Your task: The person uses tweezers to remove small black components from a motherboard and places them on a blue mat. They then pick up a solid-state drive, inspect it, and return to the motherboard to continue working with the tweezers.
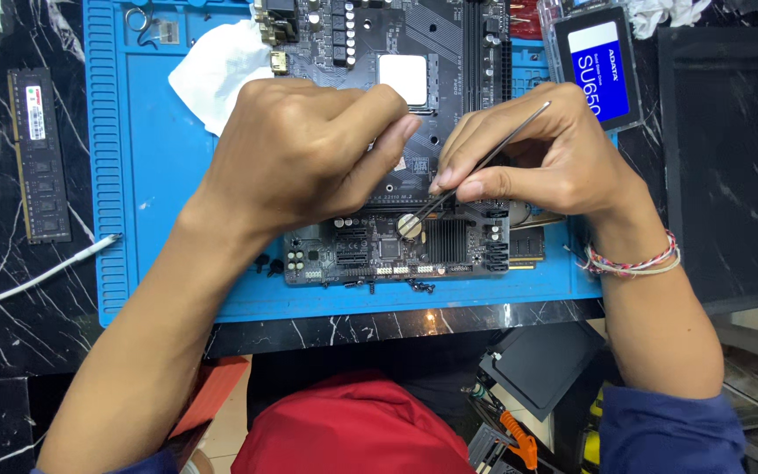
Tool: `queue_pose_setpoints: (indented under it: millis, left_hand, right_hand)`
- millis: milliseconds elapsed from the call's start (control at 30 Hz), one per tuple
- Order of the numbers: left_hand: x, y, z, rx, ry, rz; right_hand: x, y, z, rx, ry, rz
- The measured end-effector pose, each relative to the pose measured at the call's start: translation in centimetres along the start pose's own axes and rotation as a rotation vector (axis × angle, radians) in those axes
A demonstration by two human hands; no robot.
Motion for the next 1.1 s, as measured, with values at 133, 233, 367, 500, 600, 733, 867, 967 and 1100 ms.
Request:
queue_pose_setpoints:
  millis: [133, 233, 367, 500, 600, 733, 867, 967, 1100]
  left_hand:
    - [-0.9, 0.0, -0.7, -0.007, -0.066, 0.02]
    - [-1.8, 0.2, -1.3, -0.066, -0.16, 0.08]
    - [-2.0, 0.2, -1.1, -0.068, -0.192, 0.102]
    - [-1.1, 0.2, -0.4, -0.015, -0.022, 0.021]
    - [-0.9, 0.1, 0.2, 0.017, 0.018, 0.005]
    - [-0.8, 0.2, 0.2, -0.001, -0.076, 0.031]
    - [0.1, -0.1, 0.1, -0.015, -0.112, 0.03]
    - [0.4, -0.3, 0.2, 0.003, -0.05, 0.017]
    - [0.0, -0.1, 0.0, 0.026, -0.023, 0.015]
  right_hand:
    - [0.0, 0.0, 0.0, 0.007, -0.034, 0.0]
    - [0.1, -0.2, 0.2, 0.068, -0.068, -0.005]
    - [-0.1, -0.8, 1.2, 0.143, 0.002, 0.116]
    - [-0.2, -0.6, 0.8, 0.155, -0.056, 0.177]
    - [0.1, -0.3, 1.0, 0.159, -0.013, 0.145]
    - [0.1, -0.2, 0.9, 0.153, -0.022, 0.142]
    - [0.4, -0.3, 0.6, 0.135, -0.036, 0.15]
    - [0.6, 0.2, -0.1, 0.081, -0.083, 0.122]
    - [0.8, 0.5, -0.7, 0.049, -0.137, 0.081]
Point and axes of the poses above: each hand's wrist, its own y-axis towards the middle knuckle, its own x-axis out of the palm, z = x × y, the point moved 7 cm from there along y, towards the middle knuckle, and after that the axes turned 6 degrees about -y, right-handed, at the moved point
